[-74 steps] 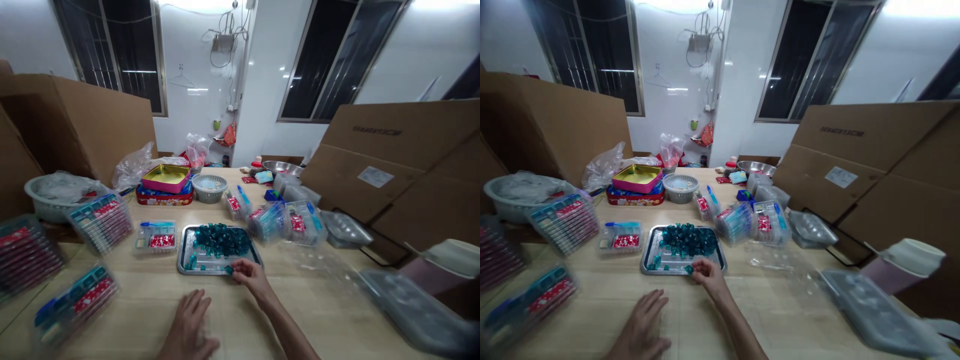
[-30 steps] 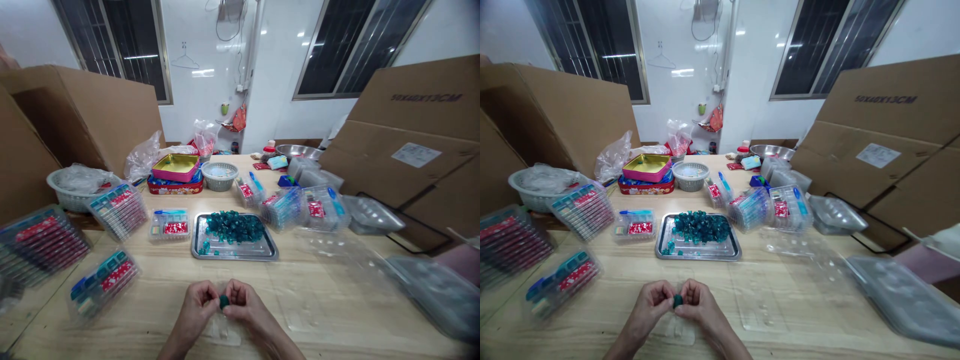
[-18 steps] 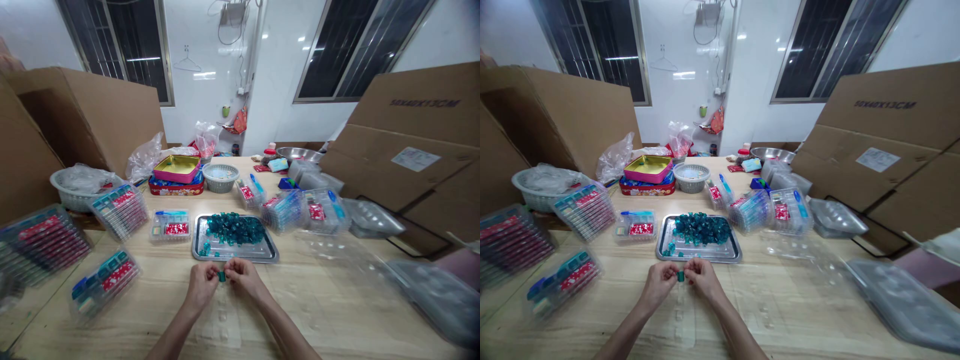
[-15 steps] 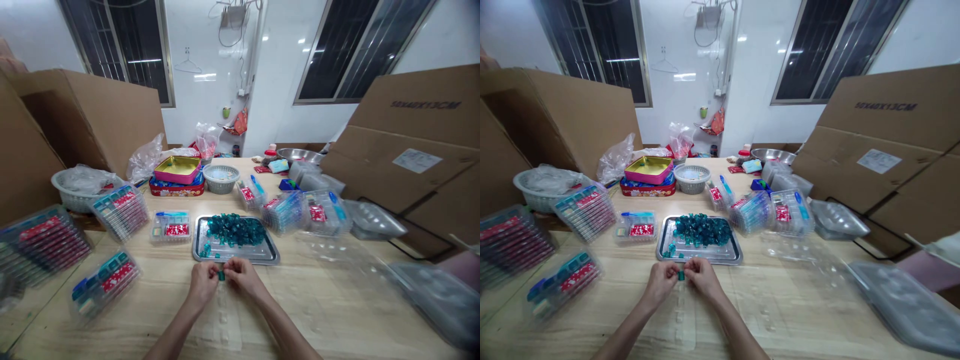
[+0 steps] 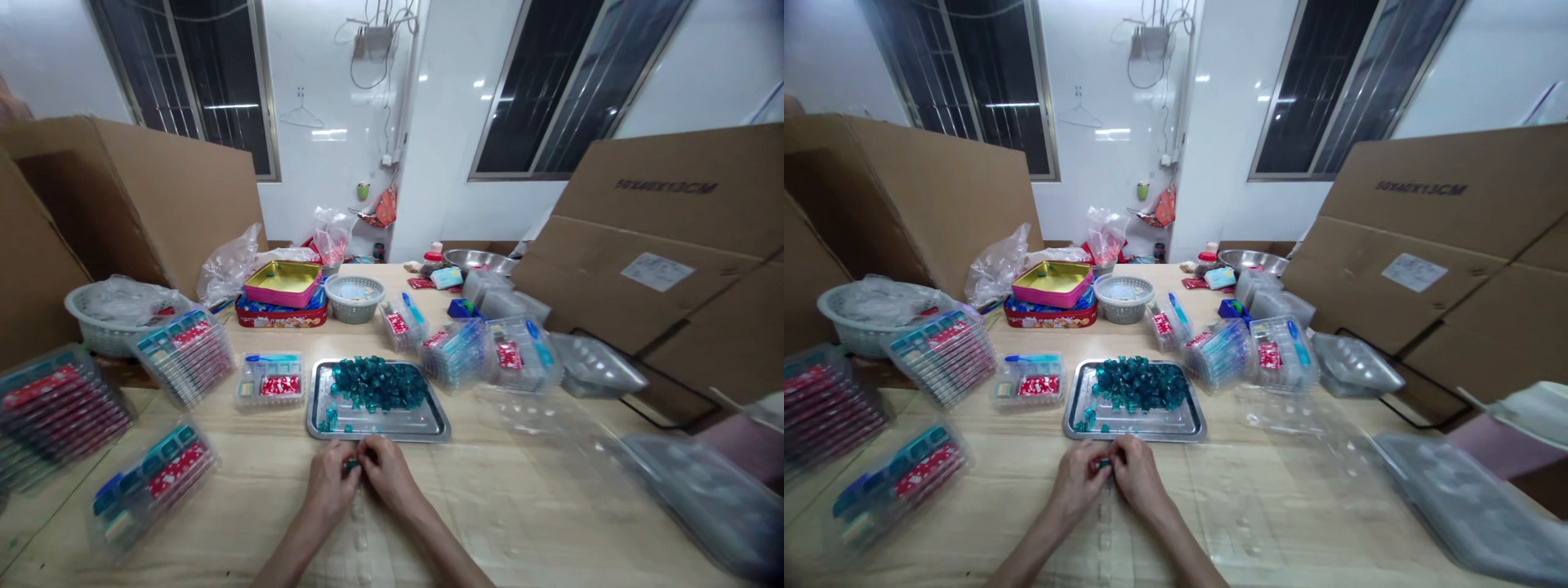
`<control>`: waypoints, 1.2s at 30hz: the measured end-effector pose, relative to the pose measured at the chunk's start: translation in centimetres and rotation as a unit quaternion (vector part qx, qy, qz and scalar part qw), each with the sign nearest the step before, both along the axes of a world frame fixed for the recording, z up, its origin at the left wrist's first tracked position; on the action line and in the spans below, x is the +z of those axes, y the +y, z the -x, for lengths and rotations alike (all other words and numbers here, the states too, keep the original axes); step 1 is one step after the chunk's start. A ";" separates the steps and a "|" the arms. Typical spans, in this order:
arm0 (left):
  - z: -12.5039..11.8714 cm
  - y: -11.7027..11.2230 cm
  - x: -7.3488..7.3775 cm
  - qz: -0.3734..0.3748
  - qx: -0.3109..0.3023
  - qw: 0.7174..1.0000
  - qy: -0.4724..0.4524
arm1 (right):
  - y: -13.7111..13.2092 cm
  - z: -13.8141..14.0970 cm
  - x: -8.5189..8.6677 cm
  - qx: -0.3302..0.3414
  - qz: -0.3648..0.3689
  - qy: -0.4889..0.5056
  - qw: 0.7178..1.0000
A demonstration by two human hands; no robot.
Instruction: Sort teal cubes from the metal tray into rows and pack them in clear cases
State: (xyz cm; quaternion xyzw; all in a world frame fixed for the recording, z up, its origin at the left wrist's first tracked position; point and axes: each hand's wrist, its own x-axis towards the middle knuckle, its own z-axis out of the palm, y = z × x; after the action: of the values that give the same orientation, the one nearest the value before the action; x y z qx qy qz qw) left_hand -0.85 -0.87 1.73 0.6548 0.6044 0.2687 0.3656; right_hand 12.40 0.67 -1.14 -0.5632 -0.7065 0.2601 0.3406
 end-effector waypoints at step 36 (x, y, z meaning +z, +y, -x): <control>0.7 -0.5 0.8 0.141 0.085 0.927 -0.337 | -1.3 -0.7 1.5 0.080 0.251 0.406 0.875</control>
State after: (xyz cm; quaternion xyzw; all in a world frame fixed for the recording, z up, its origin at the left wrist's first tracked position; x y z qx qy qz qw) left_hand -1.58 -1.39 2.57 0.4139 0.5306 0.4151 0.6122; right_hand 13.07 -0.62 0.41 -0.4162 -0.4602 0.6606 0.4226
